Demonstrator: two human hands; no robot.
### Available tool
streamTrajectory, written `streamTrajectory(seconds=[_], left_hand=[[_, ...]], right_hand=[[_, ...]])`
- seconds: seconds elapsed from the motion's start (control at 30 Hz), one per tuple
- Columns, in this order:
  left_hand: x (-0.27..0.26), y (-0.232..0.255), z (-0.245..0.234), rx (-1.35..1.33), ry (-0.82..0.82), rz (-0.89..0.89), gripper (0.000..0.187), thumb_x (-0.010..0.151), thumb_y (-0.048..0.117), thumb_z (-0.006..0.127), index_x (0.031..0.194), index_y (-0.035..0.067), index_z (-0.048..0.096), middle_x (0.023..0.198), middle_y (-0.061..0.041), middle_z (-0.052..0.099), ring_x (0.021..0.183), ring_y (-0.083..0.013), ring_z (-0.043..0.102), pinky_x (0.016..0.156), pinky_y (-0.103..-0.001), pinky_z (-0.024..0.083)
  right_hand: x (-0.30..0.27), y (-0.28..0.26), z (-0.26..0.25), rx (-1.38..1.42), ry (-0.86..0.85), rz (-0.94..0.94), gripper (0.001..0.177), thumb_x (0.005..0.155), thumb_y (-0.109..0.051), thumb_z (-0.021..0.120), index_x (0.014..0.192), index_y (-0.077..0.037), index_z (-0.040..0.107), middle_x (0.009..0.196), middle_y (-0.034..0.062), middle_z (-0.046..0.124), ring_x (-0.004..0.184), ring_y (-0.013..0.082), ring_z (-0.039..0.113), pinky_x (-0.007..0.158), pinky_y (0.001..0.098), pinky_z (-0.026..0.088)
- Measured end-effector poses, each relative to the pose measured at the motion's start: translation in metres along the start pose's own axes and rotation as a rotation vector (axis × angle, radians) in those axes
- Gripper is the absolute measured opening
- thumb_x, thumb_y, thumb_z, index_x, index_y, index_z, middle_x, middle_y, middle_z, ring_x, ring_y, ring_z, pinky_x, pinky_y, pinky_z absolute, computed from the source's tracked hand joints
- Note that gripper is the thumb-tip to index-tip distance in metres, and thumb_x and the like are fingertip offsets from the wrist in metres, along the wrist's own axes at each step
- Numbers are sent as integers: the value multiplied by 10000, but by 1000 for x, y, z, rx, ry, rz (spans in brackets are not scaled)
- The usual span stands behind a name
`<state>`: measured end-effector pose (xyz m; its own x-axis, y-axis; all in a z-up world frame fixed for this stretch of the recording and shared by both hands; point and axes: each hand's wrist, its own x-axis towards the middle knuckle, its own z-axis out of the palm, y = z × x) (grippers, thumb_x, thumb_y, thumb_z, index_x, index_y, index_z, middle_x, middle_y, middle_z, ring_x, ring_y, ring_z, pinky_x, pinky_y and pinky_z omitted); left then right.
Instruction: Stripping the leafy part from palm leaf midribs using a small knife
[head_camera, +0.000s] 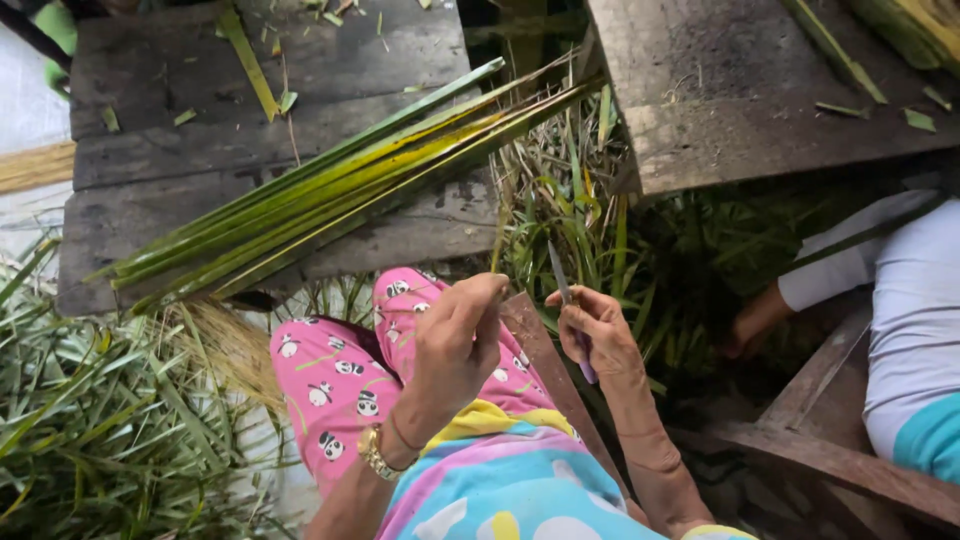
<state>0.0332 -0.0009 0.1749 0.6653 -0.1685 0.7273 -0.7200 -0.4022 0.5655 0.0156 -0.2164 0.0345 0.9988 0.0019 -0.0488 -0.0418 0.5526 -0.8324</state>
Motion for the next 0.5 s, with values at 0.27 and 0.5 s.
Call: streamTrajectory(seconds=[0.27,0.5], left_hand=[[-47,-44,48,-282,-226,-475,153,971,-16,605,1101,63,615,722,-178,689,593,-347,689,583,-438,543],[-86,-55,57,-226,-241,-573,66,953,73,662,984,127,682,665,-79,725,562,-293,708,566,-379,538]], right_hand=[[-4,-37,61,-26,-48,-10,374,872,70,523,1235,155,560,417,91,463,206,140,413,210,225,339],[10,-4,38,-116,109,85,266,872,35,579,1115,66,683,431,125,489,225,160,443,209,241,346]])
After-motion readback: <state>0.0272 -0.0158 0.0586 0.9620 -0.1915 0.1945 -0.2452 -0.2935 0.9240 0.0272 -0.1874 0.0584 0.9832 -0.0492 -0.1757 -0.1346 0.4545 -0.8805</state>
